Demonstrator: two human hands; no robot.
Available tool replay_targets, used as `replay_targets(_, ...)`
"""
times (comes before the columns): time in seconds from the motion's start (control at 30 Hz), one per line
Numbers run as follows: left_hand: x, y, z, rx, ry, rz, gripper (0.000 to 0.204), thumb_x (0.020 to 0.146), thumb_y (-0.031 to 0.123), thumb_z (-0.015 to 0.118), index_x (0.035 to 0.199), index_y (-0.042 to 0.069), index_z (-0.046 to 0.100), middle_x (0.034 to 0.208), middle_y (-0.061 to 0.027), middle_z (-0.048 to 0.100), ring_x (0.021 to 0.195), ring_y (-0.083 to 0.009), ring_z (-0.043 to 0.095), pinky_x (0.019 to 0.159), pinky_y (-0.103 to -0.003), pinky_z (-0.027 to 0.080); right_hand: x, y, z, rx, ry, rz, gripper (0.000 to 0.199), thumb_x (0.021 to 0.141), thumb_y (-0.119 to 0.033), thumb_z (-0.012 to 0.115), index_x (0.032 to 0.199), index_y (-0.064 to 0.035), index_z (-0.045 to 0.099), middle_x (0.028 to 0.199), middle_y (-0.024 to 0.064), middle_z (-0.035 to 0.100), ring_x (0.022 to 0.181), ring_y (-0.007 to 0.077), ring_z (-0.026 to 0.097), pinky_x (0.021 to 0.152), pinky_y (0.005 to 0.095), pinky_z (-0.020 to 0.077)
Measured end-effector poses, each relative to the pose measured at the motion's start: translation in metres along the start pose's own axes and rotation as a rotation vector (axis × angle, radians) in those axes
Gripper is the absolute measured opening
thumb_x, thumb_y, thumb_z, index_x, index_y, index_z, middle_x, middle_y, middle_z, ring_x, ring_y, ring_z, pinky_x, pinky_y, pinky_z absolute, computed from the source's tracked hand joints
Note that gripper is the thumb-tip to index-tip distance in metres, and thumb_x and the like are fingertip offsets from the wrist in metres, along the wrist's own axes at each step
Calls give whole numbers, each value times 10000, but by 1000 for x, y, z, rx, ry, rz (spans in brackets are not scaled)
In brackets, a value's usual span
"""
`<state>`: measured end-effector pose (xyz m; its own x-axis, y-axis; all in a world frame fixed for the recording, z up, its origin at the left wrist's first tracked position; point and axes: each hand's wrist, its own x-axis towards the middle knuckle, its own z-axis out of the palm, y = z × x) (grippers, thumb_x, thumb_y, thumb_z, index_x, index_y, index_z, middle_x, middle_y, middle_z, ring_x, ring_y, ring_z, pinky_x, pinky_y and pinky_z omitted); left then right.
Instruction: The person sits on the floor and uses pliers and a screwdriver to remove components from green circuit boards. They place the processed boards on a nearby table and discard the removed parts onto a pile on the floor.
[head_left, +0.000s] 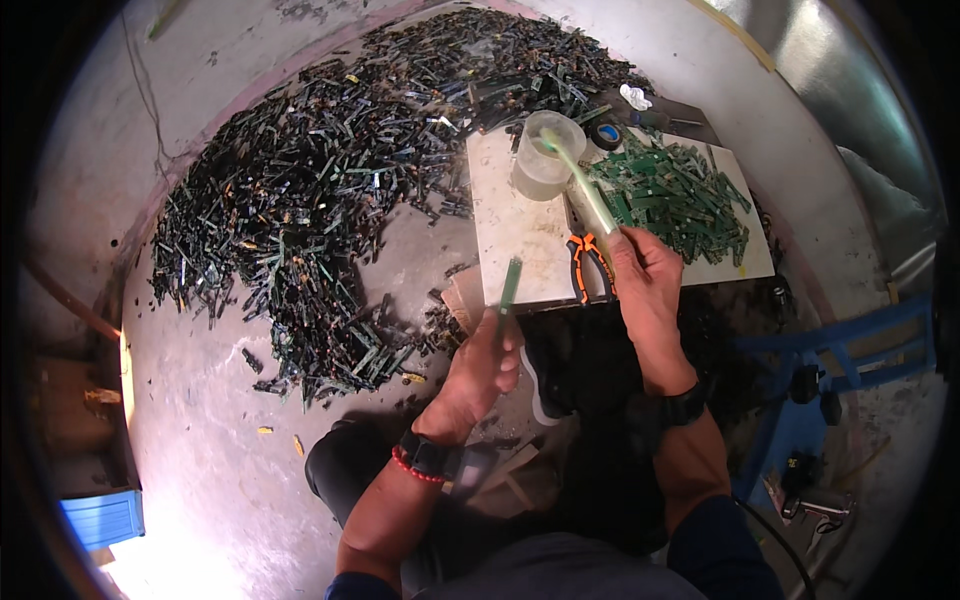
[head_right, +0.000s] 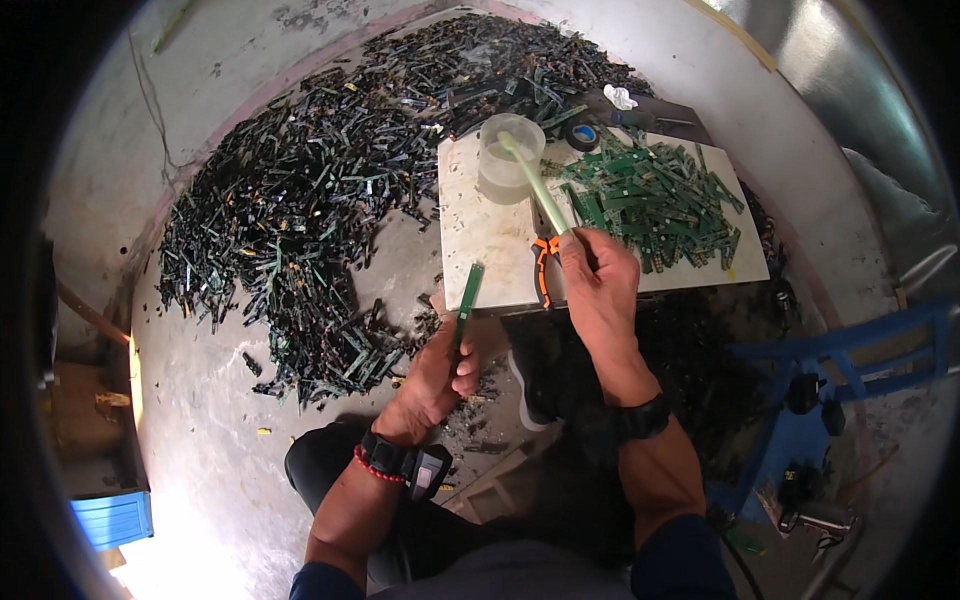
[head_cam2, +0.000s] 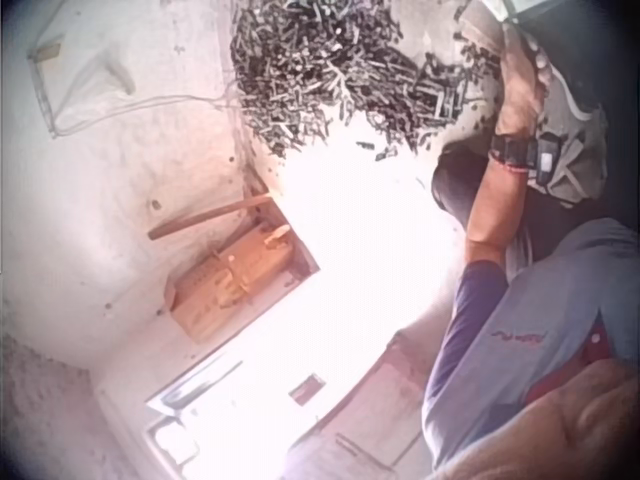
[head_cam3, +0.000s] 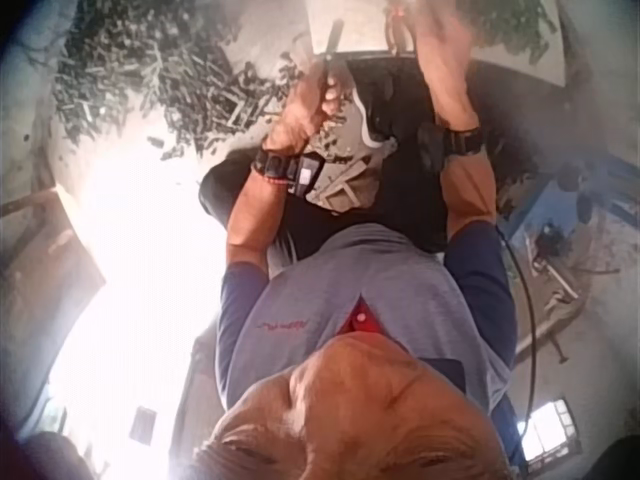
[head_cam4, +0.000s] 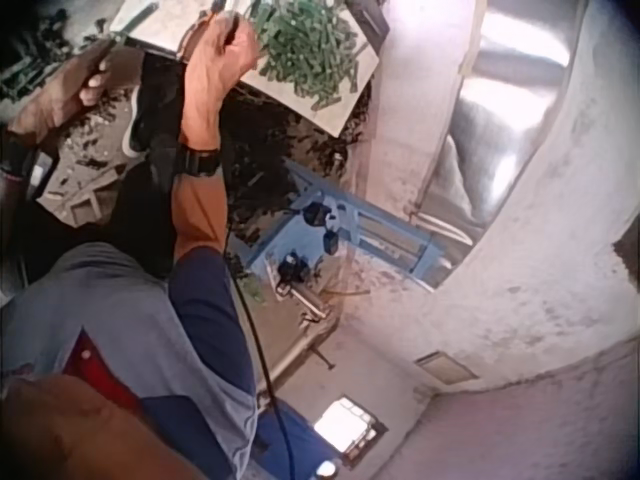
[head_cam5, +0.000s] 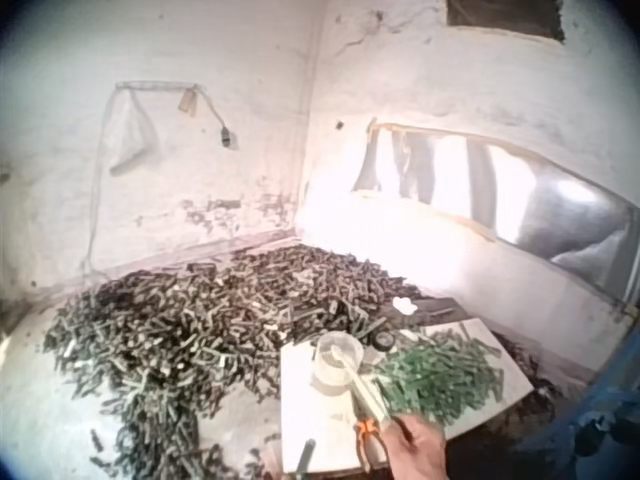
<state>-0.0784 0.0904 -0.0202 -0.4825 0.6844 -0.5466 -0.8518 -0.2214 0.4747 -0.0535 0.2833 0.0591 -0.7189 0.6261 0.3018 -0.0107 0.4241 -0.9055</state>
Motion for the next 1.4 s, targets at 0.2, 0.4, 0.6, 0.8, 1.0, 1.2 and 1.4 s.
replay_targets(0.2,-1,2,1,-14,1,-4,416,986,485,294,787,138,409,607,9,365,471,-105,287,437,-244,262,0,2,-4,65,-103,90,171,914,-99,563,936,61,618,675,-27,514,600,43,415,525,208,352)
replay_targets(0.4,1,3,1,-11,-17,-16,399,990,466,285,776,154,412,627,31,357,495,-86,279,441,-226,244,-1,5,-3,7,-60,47,203,925,-132,568,972,62,609,689,-25,519,610,34,416,534,197,354)
replay_targets(0.6,1,5,1,-8,-37,-5,396,995,450,265,782,151,413,621,28,354,495,-86,275,439,-224,241,1,-5,-9,266,-250,286,199,953,-165,515,1027,11,570,655,-40,459,537,31,379,469,191,318)
replay_targets(0.8,-2,8,3,-21,-21,11,403,997,448,259,779,146,415,623,27,361,499,-82,273,443,-219,237,7,-9,-33,206,-376,372,220,964,-232,498,1005,-22,551,648,-69,399,542,15,333,470,182,294)
replay_targets(1.0,-2,10,-3,-54,11,-5,419,997,451,245,758,147,407,632,29,382,492,-76,266,434,-214,226,16,19,-56,-109,-662,220,200,917,-178,567,872,14,600,639,-33,456,580,45,380,517,217,314)
replay_targets(1.2,-1,11,-2,-74,-8,0,415,1000,441,239,753,151,406,641,31,389,486,-70,261,428,-207,223,12,33,-50,-184,-716,100,142,891,-124,587,882,17,604,657,-12,494,605,67,414,545,237,353)
replay_targets(1.4,-1,11,-4,-91,-36,1,406,1000,433,242,755,156,409,666,32,409,492,-63,269,427,-192,227,15,31,-50,-145,-760,127,163,881,-133,612,886,29,598,645,5,471,591,70,410,526,247,348)
